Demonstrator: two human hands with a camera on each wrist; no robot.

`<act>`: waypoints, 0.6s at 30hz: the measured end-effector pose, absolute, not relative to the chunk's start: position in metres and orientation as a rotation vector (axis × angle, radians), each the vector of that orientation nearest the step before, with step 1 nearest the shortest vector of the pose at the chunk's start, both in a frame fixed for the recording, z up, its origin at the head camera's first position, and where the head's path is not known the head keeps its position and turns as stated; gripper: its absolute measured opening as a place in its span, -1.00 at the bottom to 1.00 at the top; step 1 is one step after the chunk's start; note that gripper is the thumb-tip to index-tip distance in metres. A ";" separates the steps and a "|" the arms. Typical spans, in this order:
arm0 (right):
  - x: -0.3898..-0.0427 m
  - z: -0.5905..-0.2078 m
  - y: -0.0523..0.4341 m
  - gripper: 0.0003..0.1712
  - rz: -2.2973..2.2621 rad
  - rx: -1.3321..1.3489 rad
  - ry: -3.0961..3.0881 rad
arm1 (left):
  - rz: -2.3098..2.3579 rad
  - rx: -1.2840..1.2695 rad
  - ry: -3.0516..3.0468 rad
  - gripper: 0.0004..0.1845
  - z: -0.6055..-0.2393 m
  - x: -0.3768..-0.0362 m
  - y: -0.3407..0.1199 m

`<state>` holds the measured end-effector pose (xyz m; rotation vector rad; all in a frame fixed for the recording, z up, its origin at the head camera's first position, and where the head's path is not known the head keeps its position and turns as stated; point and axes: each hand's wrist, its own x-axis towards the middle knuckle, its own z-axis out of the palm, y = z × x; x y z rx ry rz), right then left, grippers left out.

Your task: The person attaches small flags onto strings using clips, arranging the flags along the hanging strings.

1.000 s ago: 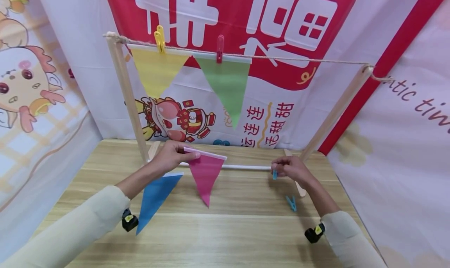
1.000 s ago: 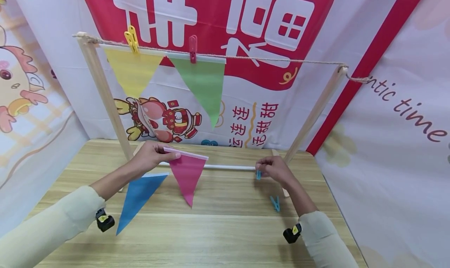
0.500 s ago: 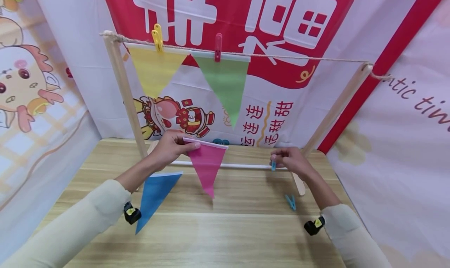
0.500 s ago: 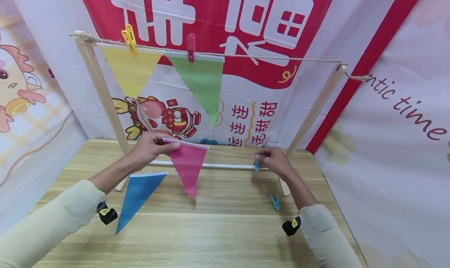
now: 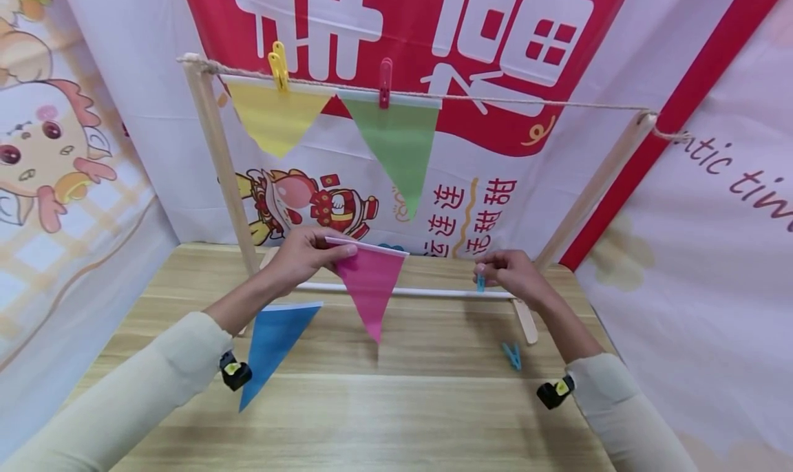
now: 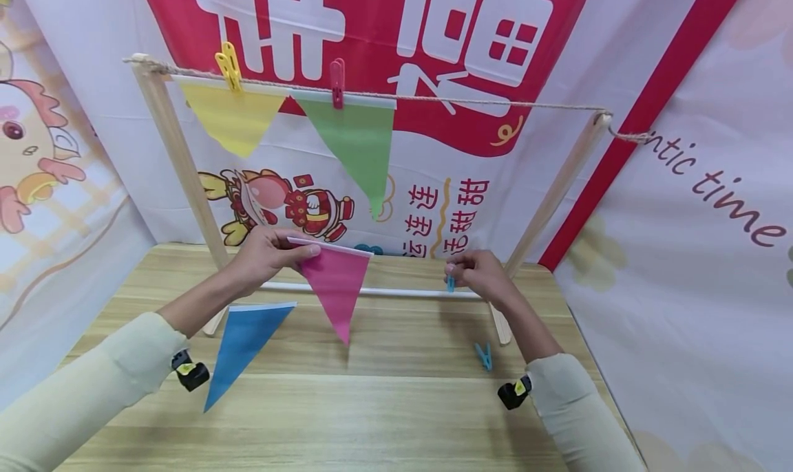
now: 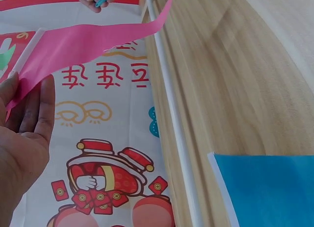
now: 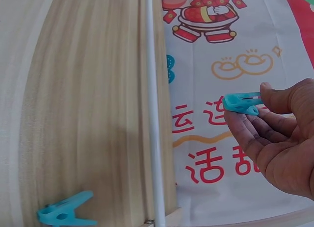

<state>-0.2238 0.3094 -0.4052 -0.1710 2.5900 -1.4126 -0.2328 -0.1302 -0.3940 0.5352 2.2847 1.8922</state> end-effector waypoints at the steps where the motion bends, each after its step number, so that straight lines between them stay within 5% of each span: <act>1: -0.224 -0.404 0.309 -0.55 -1.410 -0.168 2.591 | 1.890 0.534 2.288 -0.65 -0.393 -0.233 -0.130; 18: -0.227 -0.365 0.299 -0.57 -1.342 -0.277 2.711 | 1.966 0.555 2.277 -0.64 -0.370 -0.232 -0.120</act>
